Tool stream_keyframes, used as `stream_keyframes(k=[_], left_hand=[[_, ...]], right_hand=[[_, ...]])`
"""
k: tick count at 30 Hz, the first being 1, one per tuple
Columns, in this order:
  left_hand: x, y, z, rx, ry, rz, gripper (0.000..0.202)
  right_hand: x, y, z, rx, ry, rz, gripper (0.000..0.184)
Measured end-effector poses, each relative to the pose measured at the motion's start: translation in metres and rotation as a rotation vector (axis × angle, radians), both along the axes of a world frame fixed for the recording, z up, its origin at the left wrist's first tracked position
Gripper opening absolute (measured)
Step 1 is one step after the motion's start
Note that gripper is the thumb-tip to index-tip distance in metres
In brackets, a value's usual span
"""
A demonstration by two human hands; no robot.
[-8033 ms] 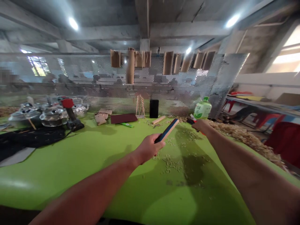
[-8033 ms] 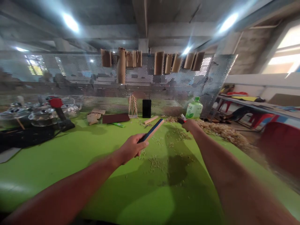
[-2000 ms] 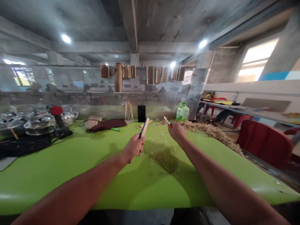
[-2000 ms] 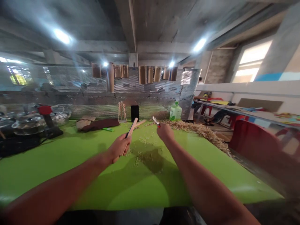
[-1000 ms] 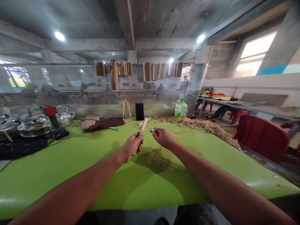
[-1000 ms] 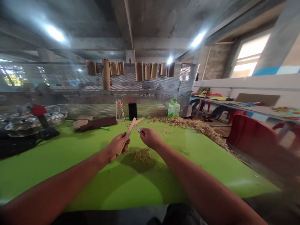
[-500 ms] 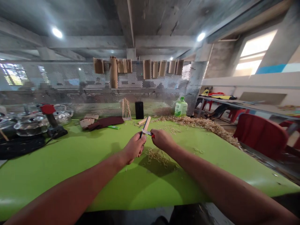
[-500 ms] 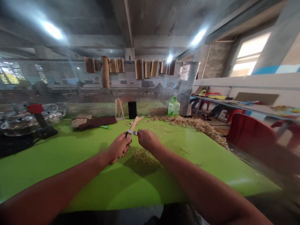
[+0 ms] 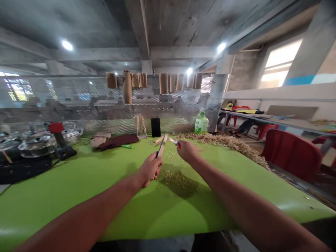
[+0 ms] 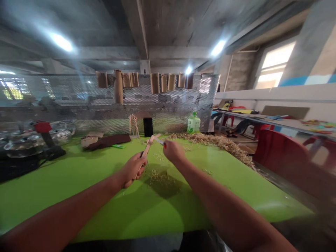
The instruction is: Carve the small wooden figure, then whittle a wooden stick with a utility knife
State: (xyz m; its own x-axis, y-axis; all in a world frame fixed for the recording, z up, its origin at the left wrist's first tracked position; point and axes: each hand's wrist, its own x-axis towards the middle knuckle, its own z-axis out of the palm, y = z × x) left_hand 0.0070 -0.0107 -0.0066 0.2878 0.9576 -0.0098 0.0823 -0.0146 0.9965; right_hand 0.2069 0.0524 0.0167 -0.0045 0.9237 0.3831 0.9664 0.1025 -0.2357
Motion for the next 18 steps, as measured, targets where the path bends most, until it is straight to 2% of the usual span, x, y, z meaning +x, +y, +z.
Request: stream_keyframes(k=[3,7,10,12,14,16,18], left_hand=[[0.002,0.003,-0.002,0.001,0.032,0.047,0.016],[0.005,-0.003,-0.003,0.094,0.111,0.022,0.021],[0.006,-0.013,0.001,0.117,0.165,0.017,0.030],[0.007,-0.020,0.005,0.126,0.170,-0.008,0.038],[0.008,-0.024,0.008,0.147,0.136,-0.069,0.045],[0.007,-0.022,0.007,0.156,0.078,-0.109,0.043],[0.003,-0.013,0.003,0.119,0.033,-0.090,0.033]], right_hand=[[-0.029,-0.017,-0.006,-0.019,-0.045,0.138,0.026],[-0.037,-0.021,-0.010,-0.063,-0.090,0.163,0.025],[-0.019,-0.007,-0.008,-0.038,-0.085,0.110,0.026],[0.003,0.009,-0.003,-0.049,-0.052,0.014,0.028],[0.028,0.025,0.002,-0.129,0.004,-0.117,0.028],[0.049,0.035,0.007,-0.149,0.076,-0.228,0.031],[0.054,0.037,0.009,-0.093,0.125,-0.257,0.034]])
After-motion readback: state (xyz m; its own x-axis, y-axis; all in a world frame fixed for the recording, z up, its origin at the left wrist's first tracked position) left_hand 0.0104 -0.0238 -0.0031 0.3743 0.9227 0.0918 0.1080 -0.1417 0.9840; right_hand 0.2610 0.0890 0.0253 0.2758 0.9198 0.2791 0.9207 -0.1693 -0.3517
